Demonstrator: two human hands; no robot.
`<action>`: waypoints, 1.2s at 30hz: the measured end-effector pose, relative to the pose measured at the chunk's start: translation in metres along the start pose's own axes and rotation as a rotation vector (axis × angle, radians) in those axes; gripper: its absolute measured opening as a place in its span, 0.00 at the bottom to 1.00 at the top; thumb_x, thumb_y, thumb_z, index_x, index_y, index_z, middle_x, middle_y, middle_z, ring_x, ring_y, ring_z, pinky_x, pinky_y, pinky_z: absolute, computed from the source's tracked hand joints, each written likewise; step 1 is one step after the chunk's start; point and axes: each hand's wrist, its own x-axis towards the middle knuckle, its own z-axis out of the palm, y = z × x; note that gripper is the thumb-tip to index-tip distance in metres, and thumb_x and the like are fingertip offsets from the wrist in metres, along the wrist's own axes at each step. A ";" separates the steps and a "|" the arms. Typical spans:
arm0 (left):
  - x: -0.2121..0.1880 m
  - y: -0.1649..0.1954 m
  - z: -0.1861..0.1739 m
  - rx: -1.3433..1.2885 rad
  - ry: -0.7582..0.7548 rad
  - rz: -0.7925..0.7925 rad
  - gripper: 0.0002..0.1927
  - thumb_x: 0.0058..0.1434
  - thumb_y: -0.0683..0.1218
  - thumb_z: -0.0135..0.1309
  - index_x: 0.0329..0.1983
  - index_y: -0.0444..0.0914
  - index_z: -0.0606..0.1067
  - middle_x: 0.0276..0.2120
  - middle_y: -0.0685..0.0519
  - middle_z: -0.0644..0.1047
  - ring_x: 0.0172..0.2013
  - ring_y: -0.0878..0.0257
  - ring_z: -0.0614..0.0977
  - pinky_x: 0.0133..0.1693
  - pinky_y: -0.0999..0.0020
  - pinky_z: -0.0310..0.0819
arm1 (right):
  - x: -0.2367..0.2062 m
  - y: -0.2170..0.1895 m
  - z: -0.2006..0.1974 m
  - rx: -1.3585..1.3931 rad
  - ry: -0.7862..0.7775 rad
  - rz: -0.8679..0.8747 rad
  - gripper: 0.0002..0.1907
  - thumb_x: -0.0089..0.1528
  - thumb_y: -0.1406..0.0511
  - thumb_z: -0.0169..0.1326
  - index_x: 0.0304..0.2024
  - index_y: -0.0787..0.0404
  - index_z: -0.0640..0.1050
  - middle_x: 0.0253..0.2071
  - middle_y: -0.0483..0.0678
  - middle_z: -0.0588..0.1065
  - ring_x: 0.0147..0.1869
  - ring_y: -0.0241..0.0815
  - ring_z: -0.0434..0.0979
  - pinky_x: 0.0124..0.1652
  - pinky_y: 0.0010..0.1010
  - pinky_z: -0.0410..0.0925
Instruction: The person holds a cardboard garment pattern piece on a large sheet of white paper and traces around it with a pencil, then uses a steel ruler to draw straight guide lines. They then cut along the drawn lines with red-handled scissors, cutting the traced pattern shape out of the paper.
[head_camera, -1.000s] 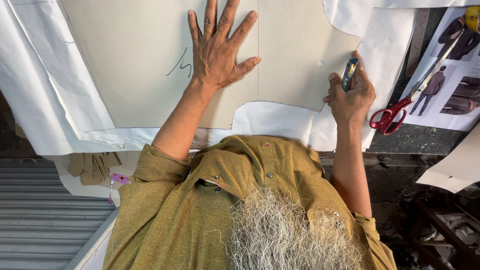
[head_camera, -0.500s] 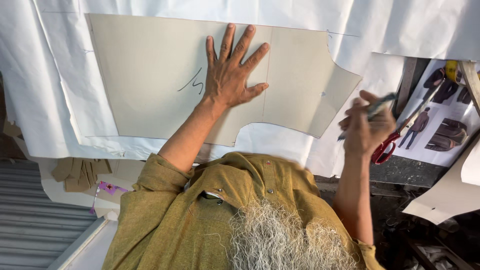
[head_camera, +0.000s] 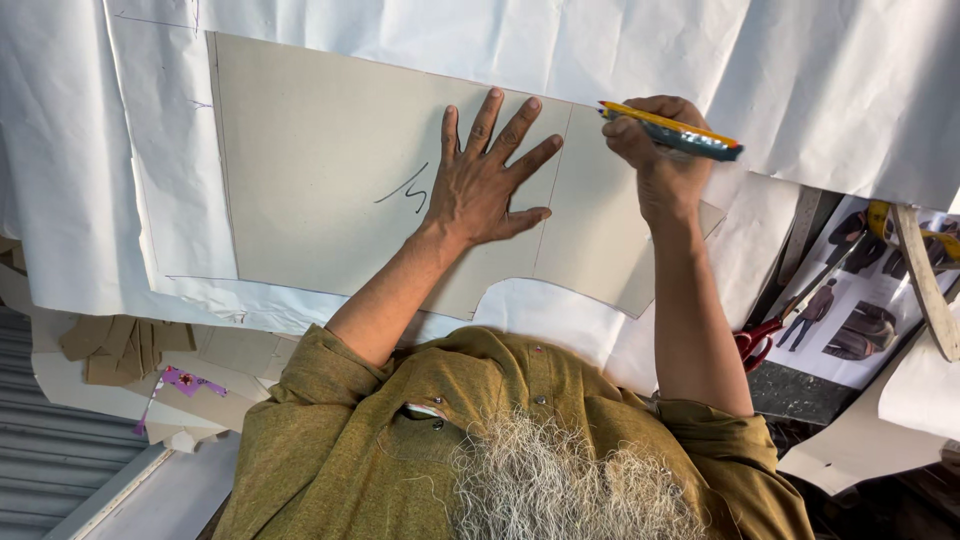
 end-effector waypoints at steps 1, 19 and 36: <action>0.000 0.000 0.000 -0.001 -0.019 -0.008 0.45 0.55 0.77 0.55 0.75 0.65 0.59 0.78 0.58 0.43 0.75 0.43 0.38 0.67 0.20 0.30 | 0.005 0.004 0.002 -0.070 -0.028 -0.033 0.14 0.65 0.74 0.64 0.47 0.71 0.72 0.42 0.55 0.79 0.45 0.40 0.82 0.47 0.28 0.78; 0.000 -0.005 0.011 0.000 -0.028 -0.002 0.46 0.55 0.81 0.50 0.75 0.67 0.58 0.78 0.59 0.42 0.75 0.46 0.36 0.68 0.24 0.23 | 0.030 0.016 0.003 -0.384 -0.154 -0.180 0.09 0.68 0.74 0.64 0.46 0.72 0.76 0.42 0.54 0.81 0.46 0.36 0.84 0.46 0.23 0.79; -0.001 -0.007 0.018 -0.003 -0.006 0.006 0.47 0.54 0.81 0.54 0.75 0.67 0.58 0.78 0.59 0.42 0.75 0.47 0.35 0.68 0.24 0.24 | 0.027 0.016 0.004 -0.558 -0.095 -0.273 0.09 0.68 0.71 0.67 0.44 0.70 0.78 0.36 0.51 0.82 0.39 0.32 0.83 0.38 0.20 0.77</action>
